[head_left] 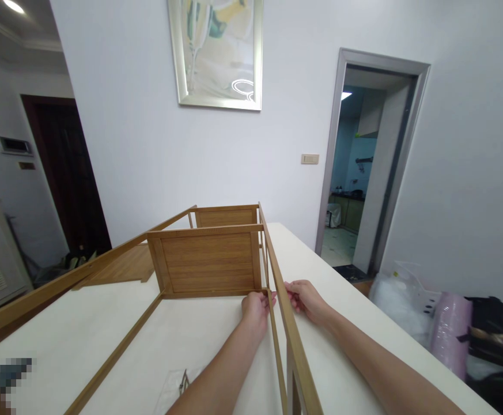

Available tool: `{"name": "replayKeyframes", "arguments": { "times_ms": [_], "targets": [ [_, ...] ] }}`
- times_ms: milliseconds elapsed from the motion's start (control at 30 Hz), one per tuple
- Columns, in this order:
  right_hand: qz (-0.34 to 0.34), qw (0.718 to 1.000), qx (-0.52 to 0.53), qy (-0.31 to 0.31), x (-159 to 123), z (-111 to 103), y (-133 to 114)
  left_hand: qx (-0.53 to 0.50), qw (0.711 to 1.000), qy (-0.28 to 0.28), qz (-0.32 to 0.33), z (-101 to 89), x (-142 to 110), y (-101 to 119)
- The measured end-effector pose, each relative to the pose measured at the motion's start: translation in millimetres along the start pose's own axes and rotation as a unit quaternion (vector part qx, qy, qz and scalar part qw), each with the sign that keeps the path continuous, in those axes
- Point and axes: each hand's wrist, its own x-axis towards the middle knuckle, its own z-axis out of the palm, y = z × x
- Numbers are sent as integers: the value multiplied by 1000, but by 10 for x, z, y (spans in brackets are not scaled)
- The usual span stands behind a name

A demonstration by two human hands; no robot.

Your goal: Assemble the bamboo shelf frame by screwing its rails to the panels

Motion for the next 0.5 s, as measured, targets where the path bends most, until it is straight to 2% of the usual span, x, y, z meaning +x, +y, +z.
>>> {"name": "replayKeyframes", "arguments": {
  "times_ms": [267,500],
  "targets": [
    [38,998,34,22,68,26,14,-2,1000,-6,-10,46,-127,75],
    [2,998,36,44,46,40,79,-12,1000,-15,-17,82,-283,169]
  ]
}}
